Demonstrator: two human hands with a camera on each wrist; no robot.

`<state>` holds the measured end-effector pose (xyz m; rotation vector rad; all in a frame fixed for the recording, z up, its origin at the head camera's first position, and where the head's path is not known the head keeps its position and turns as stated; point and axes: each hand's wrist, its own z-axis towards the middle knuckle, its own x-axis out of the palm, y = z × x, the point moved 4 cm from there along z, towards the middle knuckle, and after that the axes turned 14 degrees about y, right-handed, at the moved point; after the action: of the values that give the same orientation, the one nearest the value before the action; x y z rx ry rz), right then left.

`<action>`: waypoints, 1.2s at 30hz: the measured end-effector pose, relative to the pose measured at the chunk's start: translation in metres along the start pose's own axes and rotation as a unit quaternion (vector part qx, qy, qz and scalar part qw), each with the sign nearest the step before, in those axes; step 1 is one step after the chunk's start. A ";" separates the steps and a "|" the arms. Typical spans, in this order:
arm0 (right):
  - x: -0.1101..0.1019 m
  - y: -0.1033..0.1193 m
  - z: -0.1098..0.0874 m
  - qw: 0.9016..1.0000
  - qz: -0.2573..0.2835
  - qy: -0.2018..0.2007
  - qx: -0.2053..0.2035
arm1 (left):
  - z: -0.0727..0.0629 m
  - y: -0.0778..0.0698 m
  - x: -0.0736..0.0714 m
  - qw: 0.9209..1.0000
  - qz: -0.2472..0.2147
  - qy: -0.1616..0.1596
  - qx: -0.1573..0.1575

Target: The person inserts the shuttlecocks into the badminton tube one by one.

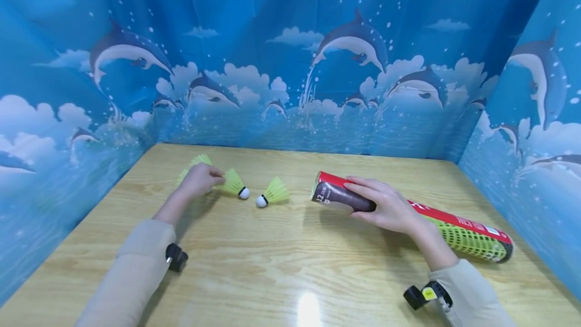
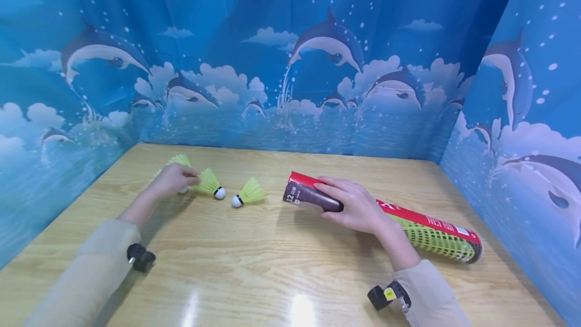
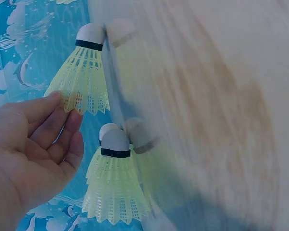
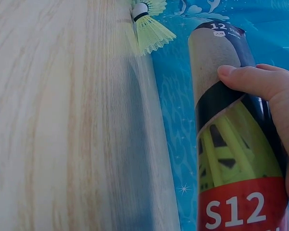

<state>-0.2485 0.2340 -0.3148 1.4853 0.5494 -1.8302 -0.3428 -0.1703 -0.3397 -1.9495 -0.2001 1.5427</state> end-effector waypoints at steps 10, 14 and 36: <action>0.000 0.000 0.000 1.000 0.005 0.007 0.005 | -0.004 -0.011 0.001 0.999 -0.028 0.033 0.008; 0.000 0.001 -0.001 1.000 0.000 0.003 0.001 | -0.004 -0.019 0.002 0.999 -0.027 0.035 0.015; 0.000 0.001 0.001 1.000 -0.005 -0.006 -0.016 | -0.005 -0.080 0.017 0.993 -0.066 0.009 0.100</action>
<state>-0.2482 0.2325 -0.3144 1.4517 0.5769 -1.8292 -0.3124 -0.1008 -0.3080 -1.7563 -0.1572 1.4028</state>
